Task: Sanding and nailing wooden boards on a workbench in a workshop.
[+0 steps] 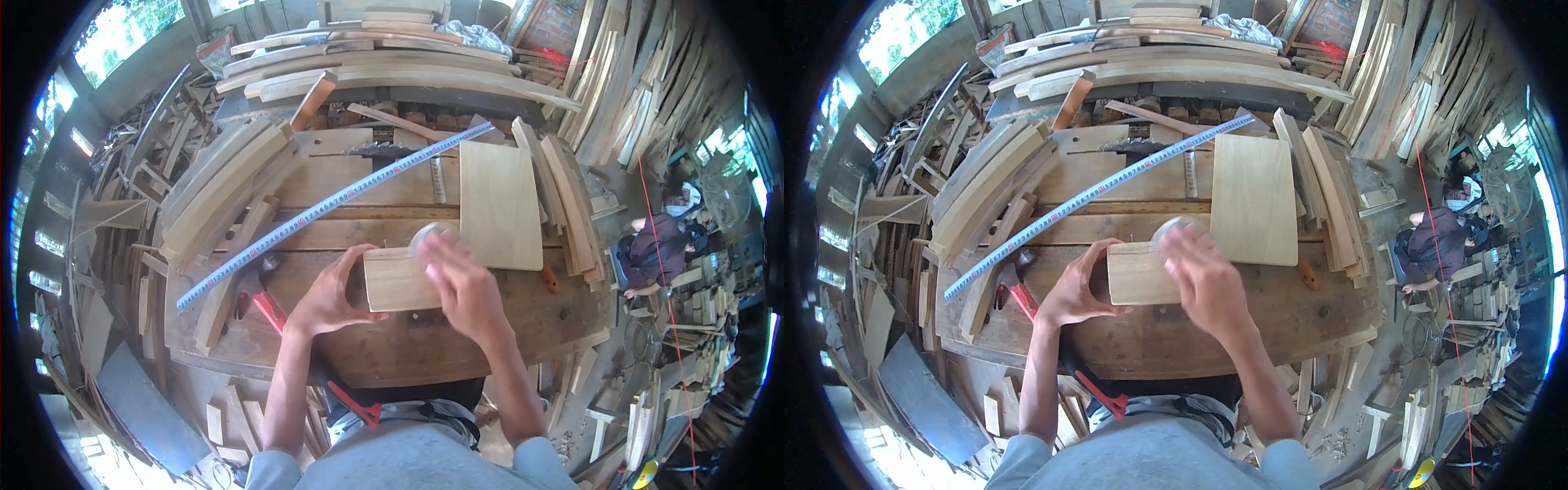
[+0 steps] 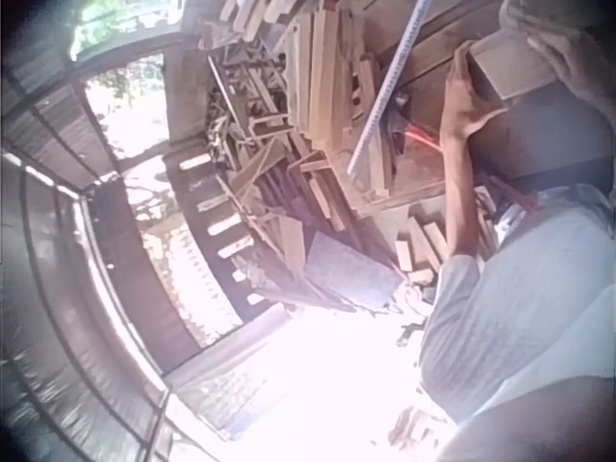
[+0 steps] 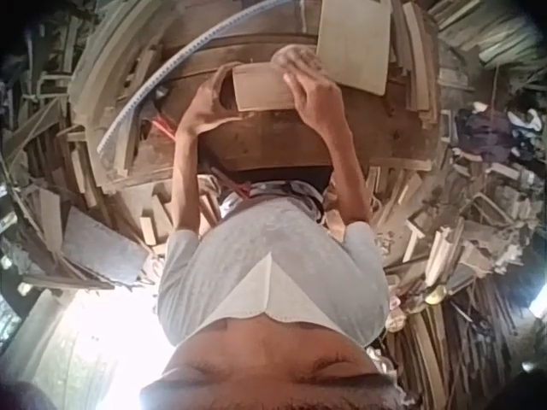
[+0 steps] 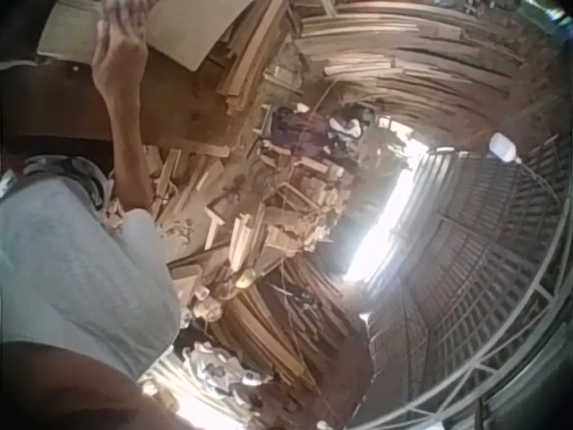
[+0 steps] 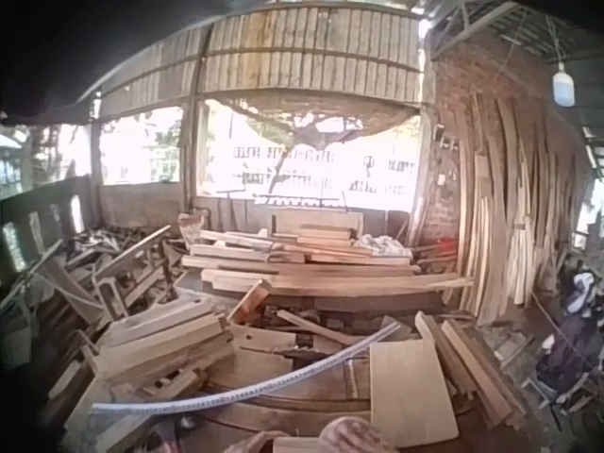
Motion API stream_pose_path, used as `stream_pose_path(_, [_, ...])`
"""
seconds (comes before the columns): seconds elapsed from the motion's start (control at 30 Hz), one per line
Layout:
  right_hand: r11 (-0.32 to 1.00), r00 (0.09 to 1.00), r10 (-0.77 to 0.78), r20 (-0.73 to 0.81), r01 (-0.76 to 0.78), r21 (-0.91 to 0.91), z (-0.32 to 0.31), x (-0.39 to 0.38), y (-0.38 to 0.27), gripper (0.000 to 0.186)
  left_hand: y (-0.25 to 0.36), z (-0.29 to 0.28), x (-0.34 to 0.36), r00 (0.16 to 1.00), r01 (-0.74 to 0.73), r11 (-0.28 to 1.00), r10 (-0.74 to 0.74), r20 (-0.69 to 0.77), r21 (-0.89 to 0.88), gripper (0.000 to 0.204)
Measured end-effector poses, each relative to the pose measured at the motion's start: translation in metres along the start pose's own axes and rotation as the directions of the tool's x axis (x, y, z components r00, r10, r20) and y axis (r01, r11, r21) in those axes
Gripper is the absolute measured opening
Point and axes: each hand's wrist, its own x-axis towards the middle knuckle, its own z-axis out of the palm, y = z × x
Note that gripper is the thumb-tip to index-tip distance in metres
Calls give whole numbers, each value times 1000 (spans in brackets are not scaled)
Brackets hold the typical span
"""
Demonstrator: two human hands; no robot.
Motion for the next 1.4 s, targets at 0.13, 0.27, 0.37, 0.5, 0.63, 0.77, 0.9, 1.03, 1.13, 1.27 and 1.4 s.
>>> stream_pose_path(0.13, [991,992,-110,62,105,78,21,-5,-44,37,-3,-5,-1,1000,16,1000,-16,22,-11,107])
stream_pose_path(0.27, [973,979,-178,102,159,169,4,-9,-18,35,-3,-5,-4,1000,-30,999,30,-8,32,108])
stream_pose_path(0.37, [1000,1000,-29,10,29,-12,3,-10,-16,35,3,-3,0,999,36,999,-36,8,4,110])
stream_pose_path(0.5, [957,954,-258,153,231,175,8,-34,-32,38,-6,-5,-4,999,28,999,-28,19,20,109])
stream_pose_path(0.63, [999,999,-46,-8,46,-3,-1,-23,6,39,2,-2,-5,999,37,999,-37,20,2,107])
stream_pose_path(0.77, [963,954,-254,162,234,131,7,-32,-28,42,-4,-4,-4,1000,25,999,-26,12,39,107])
stream_pose_path(0.9, [1000,998,-9,-61,9,5,-6,-21,10,38,0,-5,-2,999,44,999,-44,22,21,110])
stream_pose_path(1.03, [978,972,-209,109,207,26,13,-23,-35,42,-6,-7,-2,999,18,999,-19,29,44,111])
stream_pose_path(1.13, [977,969,-199,148,183,112,7,-22,-22,38,0,-4,-3,998,57,998,-57,25,24,109])
stream_pose_path(1.27, [980,987,125,-105,-139,-141,13,1,-22,39,0,-1,-3,998,56,998,-56,-4,-5,107])
stream_pose_path(1.4, [973,974,-202,100,187,134,36,-9,-51,40,-10,-3,-3,1000,-6,1000,6,25,-2,109])
